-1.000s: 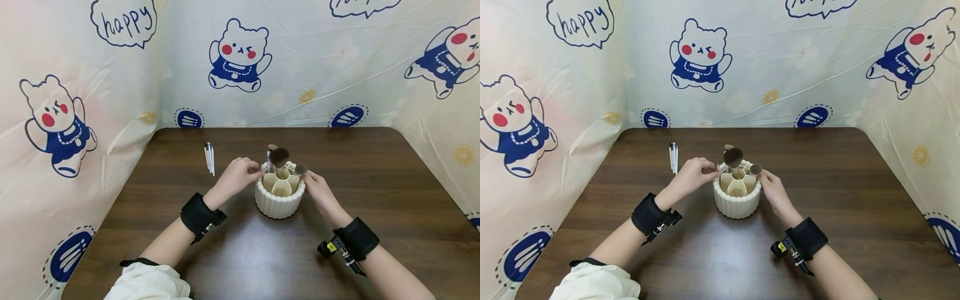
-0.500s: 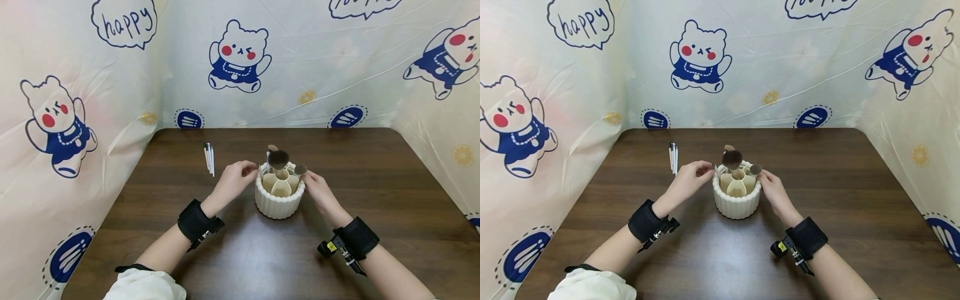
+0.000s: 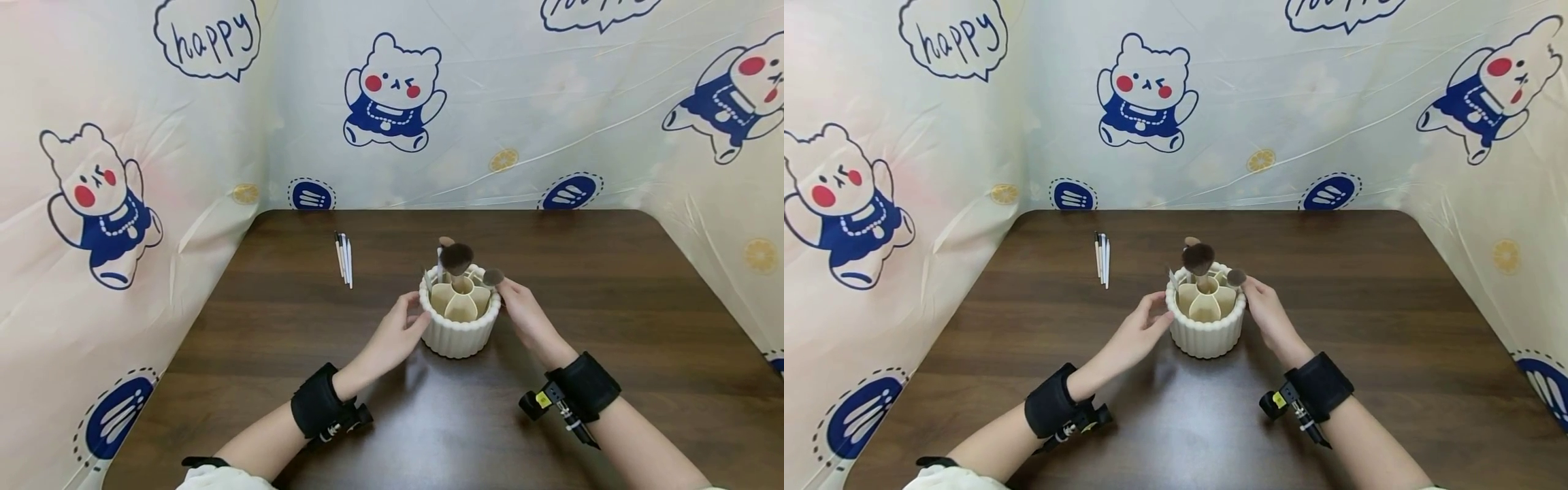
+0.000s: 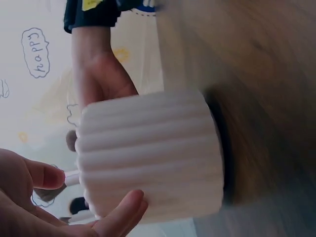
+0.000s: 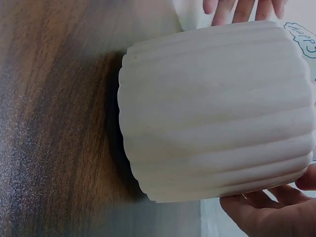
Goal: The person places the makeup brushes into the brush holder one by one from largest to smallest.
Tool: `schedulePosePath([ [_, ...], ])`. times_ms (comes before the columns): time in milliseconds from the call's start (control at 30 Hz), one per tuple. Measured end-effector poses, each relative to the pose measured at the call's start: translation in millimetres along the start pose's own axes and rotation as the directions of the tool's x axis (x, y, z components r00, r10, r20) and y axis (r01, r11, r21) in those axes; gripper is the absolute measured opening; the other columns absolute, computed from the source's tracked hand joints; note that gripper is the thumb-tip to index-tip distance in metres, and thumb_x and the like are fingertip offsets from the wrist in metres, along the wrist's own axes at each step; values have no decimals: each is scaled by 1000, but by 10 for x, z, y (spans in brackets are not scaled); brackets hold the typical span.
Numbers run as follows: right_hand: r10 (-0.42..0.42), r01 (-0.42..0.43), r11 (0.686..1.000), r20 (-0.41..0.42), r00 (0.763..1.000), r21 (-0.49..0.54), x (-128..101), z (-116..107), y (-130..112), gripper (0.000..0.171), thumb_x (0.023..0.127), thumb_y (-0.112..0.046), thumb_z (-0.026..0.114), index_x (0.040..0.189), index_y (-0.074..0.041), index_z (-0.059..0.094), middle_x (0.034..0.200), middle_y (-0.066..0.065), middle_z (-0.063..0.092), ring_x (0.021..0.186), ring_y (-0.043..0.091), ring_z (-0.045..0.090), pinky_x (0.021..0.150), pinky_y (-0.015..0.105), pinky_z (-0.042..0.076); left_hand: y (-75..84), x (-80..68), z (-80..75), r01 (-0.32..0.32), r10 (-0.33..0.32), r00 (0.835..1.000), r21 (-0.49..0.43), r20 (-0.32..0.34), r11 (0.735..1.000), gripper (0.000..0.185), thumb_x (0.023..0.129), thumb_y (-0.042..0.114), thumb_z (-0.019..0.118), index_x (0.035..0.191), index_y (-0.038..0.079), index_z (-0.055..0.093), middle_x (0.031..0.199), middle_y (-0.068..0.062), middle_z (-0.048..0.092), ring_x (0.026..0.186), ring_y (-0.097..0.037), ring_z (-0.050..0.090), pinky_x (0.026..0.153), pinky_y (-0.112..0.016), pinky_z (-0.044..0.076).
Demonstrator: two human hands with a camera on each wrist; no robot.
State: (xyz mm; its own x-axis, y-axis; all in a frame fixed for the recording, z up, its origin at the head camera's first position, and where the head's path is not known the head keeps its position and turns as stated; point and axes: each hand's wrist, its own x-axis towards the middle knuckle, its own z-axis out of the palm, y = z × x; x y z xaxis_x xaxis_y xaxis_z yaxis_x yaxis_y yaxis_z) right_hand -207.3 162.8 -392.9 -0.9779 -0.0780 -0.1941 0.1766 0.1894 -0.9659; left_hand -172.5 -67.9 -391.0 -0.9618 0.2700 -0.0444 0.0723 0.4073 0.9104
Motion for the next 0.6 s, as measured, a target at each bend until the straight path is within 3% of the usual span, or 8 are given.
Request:
schedulePosePath([
  [100,1,-1,1000,4,1000,7,-10,0,-2,53,103,-36,31,135,5,43,107,-6,54,90,-9,49,87,18,43,35,12,20,-6,6,1000,-20,13,1000,52,99,23,46,142,-3,32,145,-23,41,128,-37,51,104,-45,44],
  [200,5,-6,1000,14,1000,22,-20,5,0,54,104,-32,31,141,7,38,122,8,55,93,-9,51,88,17,45,58,42,25,-9,9,1000,-26,6,1000,55,99,21,46,145,-5,29,147,-24,38,131,-36,47,107,-44,42],
  [333,4,-4,1000,25,1000,22,-47,6,-1,56,104,-32,33,145,7,31,141,25,44,105,-2,54,90,16,46,59,101,15,-19,18,1000,-17,-13,1000,58,98,20,46,145,-7,28,146,-25,39,132,-36,46,107,-43,41],
  [500,-7,6,999,26,1000,44,-77,8,-1,55,103,-28,37,143,9,32,141,28,41,101,-2,56,89,16,47,37,166,-11,-36,36,999,-11,-28,999,57,98,20,45,145,-7,29,144,-26,41,129,-37,49,105,-44,44],
  [600,-5,3,999,32,999,40,-83,-1,-10,55,103,-29,38,143,9,31,143,26,39,113,8,55,98,24,46,10,189,-7,-38,38,999,-25,-25,999,58,98,20,45,145,-8,27,145,-26,40,130,-37,48,105,-45,44],
])
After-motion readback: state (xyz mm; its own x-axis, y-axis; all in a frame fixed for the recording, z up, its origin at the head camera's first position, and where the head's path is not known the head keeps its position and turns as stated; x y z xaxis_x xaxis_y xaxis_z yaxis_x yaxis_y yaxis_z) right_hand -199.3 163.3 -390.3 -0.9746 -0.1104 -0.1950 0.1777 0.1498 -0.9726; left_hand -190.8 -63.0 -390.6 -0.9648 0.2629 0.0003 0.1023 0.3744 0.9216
